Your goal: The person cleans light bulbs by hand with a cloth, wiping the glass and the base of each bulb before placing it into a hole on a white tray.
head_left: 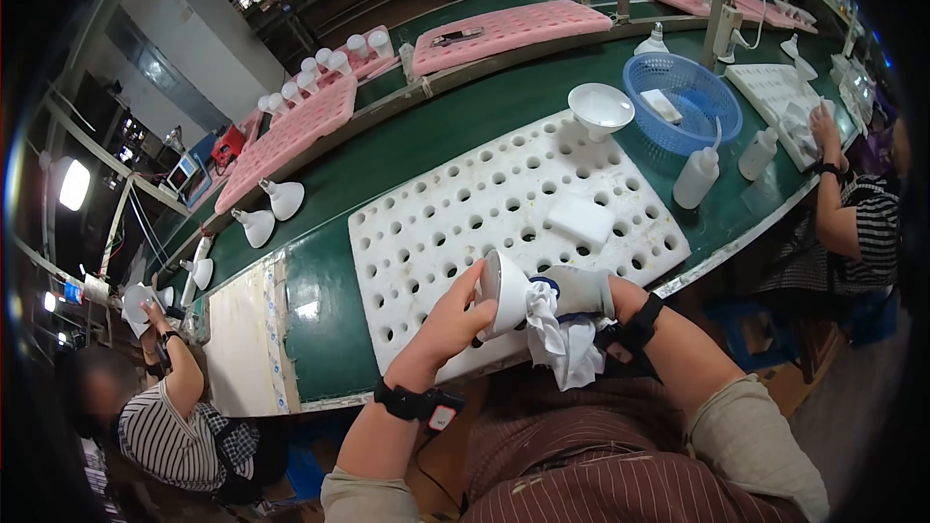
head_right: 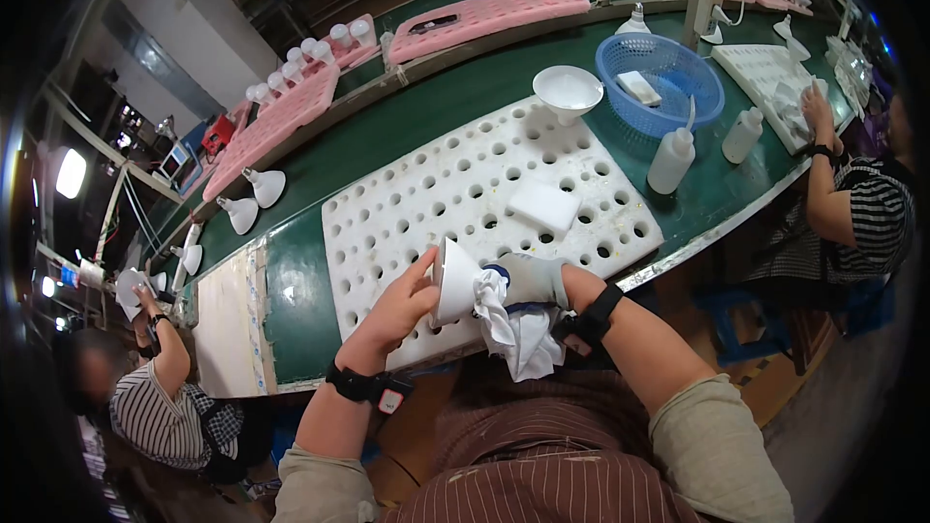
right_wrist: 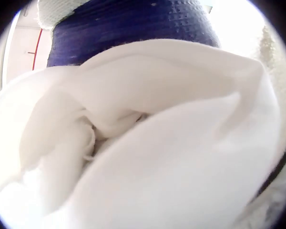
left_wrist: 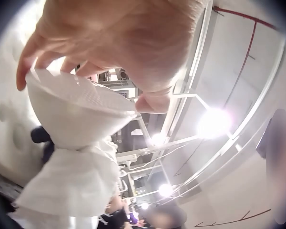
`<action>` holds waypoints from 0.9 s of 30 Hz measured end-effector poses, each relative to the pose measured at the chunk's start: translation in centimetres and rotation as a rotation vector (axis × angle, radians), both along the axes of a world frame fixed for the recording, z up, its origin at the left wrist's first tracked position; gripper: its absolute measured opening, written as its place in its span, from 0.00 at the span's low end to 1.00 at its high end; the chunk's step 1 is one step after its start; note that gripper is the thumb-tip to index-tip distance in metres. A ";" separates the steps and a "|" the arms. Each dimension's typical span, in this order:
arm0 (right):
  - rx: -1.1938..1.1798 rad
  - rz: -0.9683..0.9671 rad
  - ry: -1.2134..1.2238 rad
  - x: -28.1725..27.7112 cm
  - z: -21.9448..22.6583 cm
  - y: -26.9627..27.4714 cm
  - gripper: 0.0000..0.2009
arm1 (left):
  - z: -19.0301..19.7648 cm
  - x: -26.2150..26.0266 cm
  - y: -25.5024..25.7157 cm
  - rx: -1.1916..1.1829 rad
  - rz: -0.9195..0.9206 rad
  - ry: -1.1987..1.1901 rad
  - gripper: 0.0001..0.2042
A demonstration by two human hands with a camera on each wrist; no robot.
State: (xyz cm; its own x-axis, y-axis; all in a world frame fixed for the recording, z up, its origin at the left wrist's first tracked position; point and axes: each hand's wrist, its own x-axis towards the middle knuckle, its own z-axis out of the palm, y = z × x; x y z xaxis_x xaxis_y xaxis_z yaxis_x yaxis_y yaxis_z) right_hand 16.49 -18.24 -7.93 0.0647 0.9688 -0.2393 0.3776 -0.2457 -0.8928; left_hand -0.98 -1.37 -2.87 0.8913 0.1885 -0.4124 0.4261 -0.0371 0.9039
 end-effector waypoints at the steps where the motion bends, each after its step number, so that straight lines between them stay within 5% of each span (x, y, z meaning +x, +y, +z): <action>1: 0.045 -0.028 0.074 0.2 0.2 -0.2 0.18 | 0.2 0.7 -0.4 -0.010 0.048 -0.014 0.42; 9: 0.148 -0.034 0.134 1.8 -2.2 -0.3 0.15 | -0.8 -0.4 0.9 0.155 -0.092 -0.236 0.39; 12: 0.216 -0.054 0.185 2.2 -2.3 -0.9 0.15 | -2.1 -0.2 0.8 0.063 -0.063 -0.302 0.37; 14: 0.311 -0.003 0.100 2.5 -2.3 -0.9 0.15 | -4.4 -0.3 0.3 -0.053 0.149 -0.166 0.33; 16: 0.362 -0.085 0.197 1.2 -2.0 -0.8 0.15 | -4.5 -0.9 -1.2 -0.199 0.108 -0.123 0.30; 18: 0.325 -0.162 0.367 0.1 -3.4 -0.3 0.15 | -4.9 -1.2 -4.0 -0.627 0.107 -0.430 0.30; 20: 0.289 -0.121 0.540 -2.9 -2.3 0.1 0.17 | -4.1 -1.5 -5.2 -0.457 0.228 -0.214 0.29; 22: 0.411 -0.037 0.300 -4.4 -1.6 1.3 0.16 | -5.2 -0.8 -5.0 -0.505 0.286 -0.525 0.26; 23: 0.366 0.074 0.035 -4.5 -1.2 1.3 0.16 | -5.4 -1.0 -4.4 -0.611 0.384 -0.480 0.24; 24: 0.168 0.086 0.027 -4.9 1.7 0.8 0.18 | -5.8 -1.6 -4.1 -0.724 0.482 -0.430 0.22; 27: 0.050 -0.091 -0.185 -5.0 3.2 -0.8 0.23 | -6.4 -4.2 -2.7 -0.423 0.607 -0.580 0.09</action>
